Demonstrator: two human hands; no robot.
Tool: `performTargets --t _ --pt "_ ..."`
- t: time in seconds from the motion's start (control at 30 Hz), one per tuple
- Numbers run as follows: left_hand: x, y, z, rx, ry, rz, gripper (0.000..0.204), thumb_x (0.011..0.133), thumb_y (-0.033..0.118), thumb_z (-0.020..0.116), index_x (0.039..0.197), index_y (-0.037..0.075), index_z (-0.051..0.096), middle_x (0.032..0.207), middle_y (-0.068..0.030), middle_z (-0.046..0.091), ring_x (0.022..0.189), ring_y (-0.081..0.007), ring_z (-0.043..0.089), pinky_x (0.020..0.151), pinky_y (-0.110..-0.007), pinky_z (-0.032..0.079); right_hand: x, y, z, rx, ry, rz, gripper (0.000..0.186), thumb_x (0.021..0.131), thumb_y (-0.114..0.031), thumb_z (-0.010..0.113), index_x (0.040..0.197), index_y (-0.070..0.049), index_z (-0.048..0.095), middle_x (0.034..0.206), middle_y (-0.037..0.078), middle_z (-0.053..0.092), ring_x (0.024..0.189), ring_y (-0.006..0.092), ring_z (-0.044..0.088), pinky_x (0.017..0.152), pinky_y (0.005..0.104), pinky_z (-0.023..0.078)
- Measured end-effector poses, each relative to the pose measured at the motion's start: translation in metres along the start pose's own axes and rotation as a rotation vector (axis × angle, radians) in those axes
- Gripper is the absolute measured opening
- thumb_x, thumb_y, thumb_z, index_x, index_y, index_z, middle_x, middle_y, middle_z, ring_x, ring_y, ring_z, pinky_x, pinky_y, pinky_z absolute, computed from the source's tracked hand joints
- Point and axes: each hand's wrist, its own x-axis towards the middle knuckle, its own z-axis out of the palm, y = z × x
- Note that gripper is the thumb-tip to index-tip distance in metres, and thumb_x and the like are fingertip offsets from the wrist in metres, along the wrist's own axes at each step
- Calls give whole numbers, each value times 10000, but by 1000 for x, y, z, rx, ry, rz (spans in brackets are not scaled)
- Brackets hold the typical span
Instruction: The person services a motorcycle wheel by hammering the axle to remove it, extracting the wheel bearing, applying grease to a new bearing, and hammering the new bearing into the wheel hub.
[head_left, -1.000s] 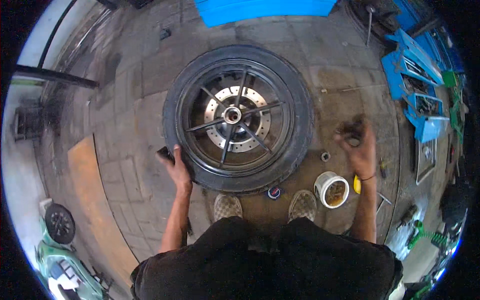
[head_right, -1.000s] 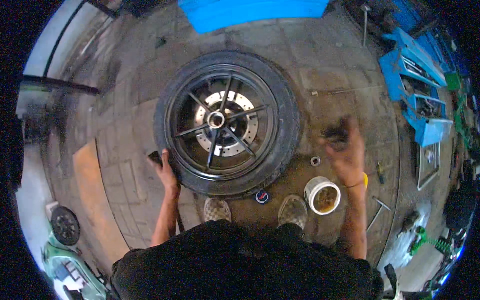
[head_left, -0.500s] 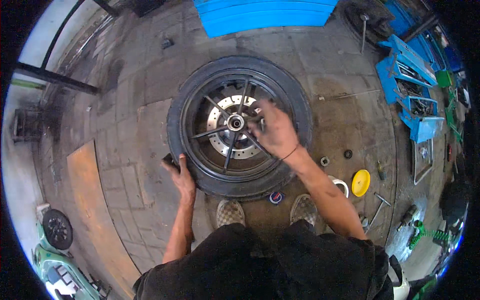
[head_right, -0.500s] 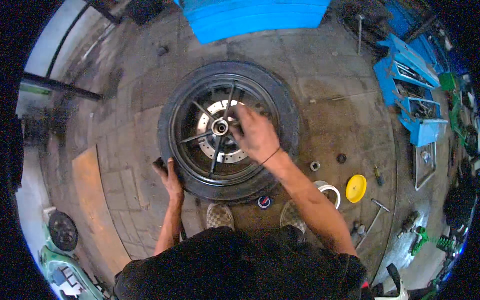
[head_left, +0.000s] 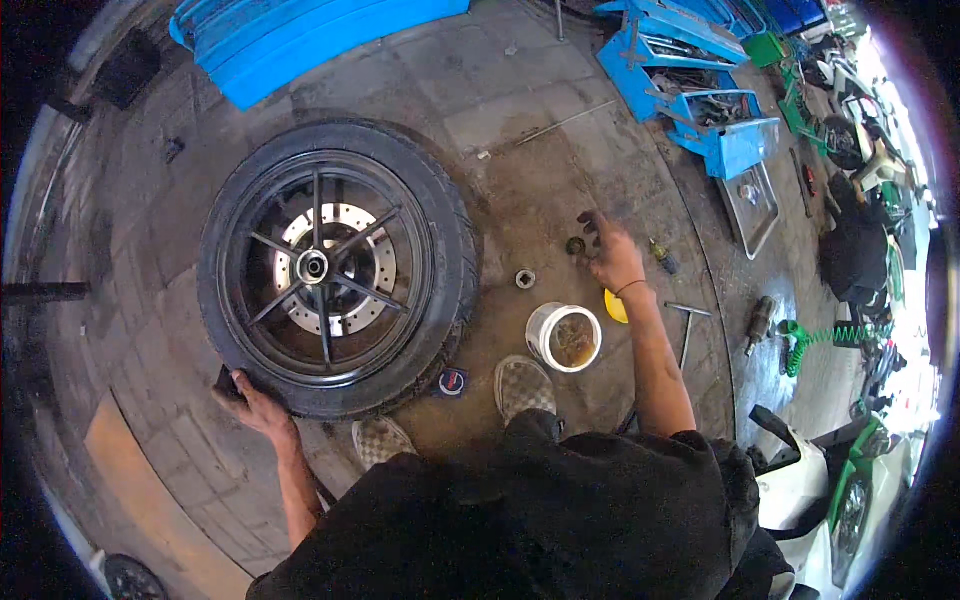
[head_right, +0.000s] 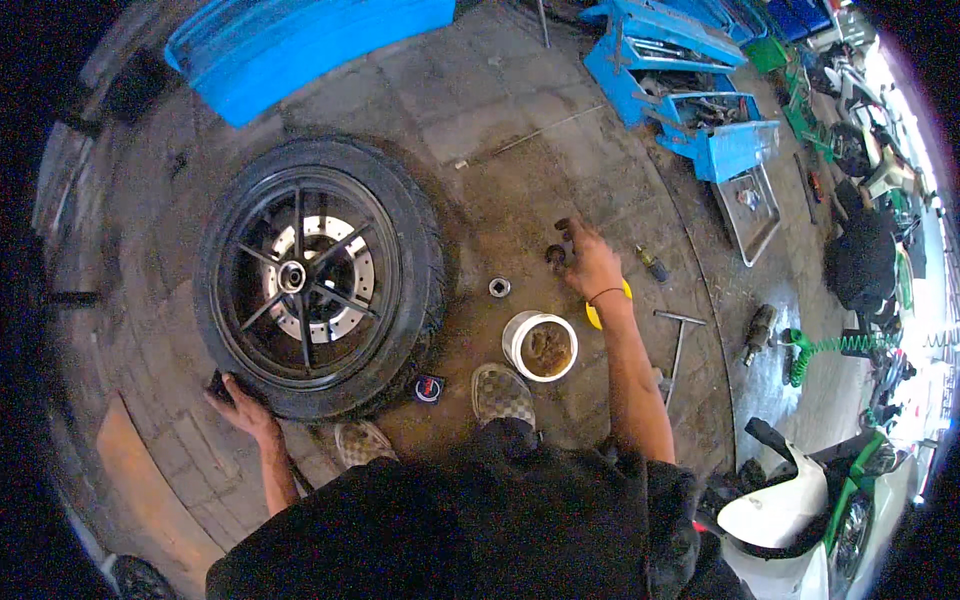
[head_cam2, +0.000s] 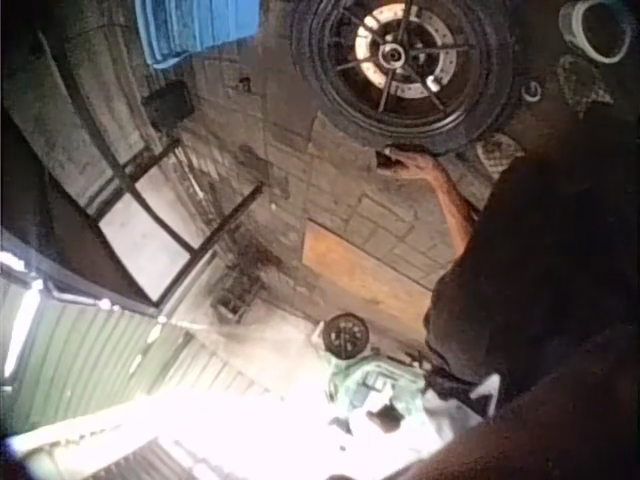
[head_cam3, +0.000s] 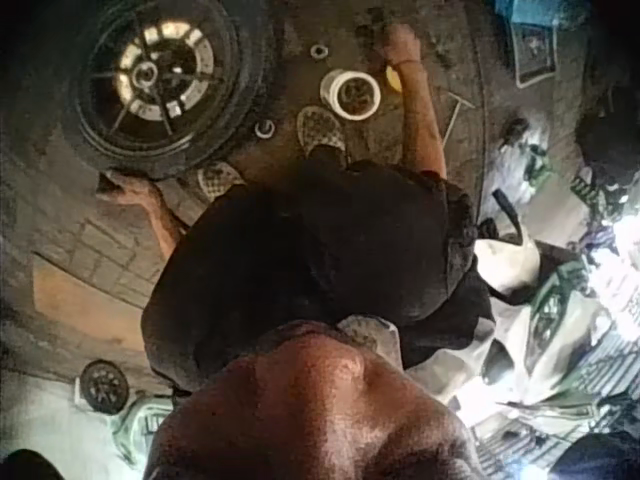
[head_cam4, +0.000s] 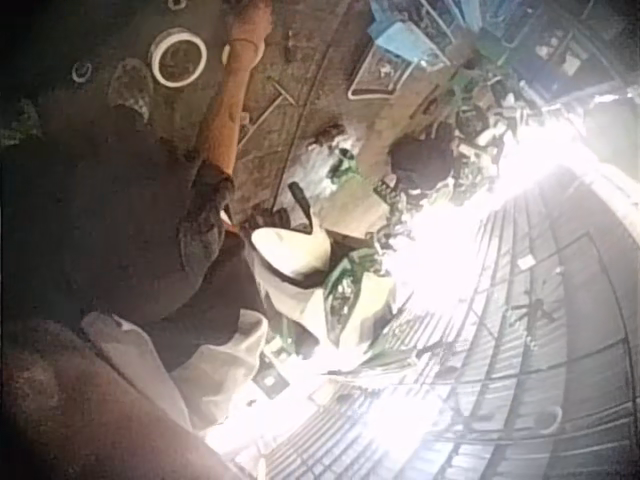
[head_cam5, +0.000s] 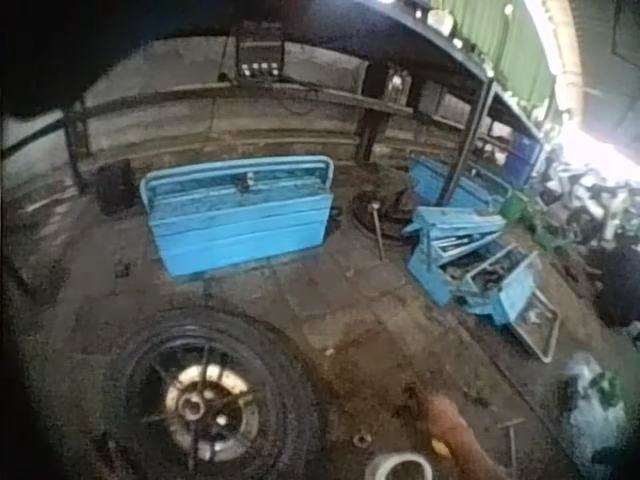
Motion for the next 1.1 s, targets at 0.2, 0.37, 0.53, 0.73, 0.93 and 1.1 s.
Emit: performTargets --t 0.2,0.37,0.53,0.73,0.93,1.1 --pt "0 -1 0 58 129 37 721 990 370 599 1455 -112 332 1429 -261 461 1279 -324 464 1107 -421 333 7 -35 1 65 -61 90 621 669 -136 825 1236 -117 573 1010 82 701 917 328 674 802 404 545" --pt "4 -11 -8 70 72 -13 801 974 370 617 1488 -123 250 1471 -262 415 1312 -341 438 1137 -400 311 25 -44 -13 547 -109 99 602 668 -108 781 1230 -119 566 1036 119 700 988 348 664 835 447 536" --pt "3 -14 -10 123 96 47 760 983 397 593 1471 -109 302 1452 -257 434 1279 -353 455 1112 -408 329 34 -47 -22 350 -170 -25 614 664 -67 729 1254 -101 562 1043 150 689 1003 375 652 890 430 524" --pt "5 -22 -6 165 155 79 740 973 364 627 1453 -112 326 1374 -253 508 1213 -320 494 1073 -403 361 13 -45 -5 170 -34 -82 686 653 -86 735 1313 -125 552 1145 199 650 1105 401 602 976 447 488" --pt "7 -3 -8 204 16 269 422 989 351 595 1090 -55 652 1076 -175 592 1018 -267 495 925 -457 391 3 -42 -19 195 -144 4 567 701 -129 745 1251 -149 609 1062 226 677 992 402 651 866 466 537" --pt "-7 24 4 277 12 566 322 995 263 568 917 -36 655 1046 -203 591 996 -360 496 938 -533 370 -9 -81 -60 310 -133 69 351 738 -120 720 1081 -68 664 870 197 694 837 370 686 739 434 541"
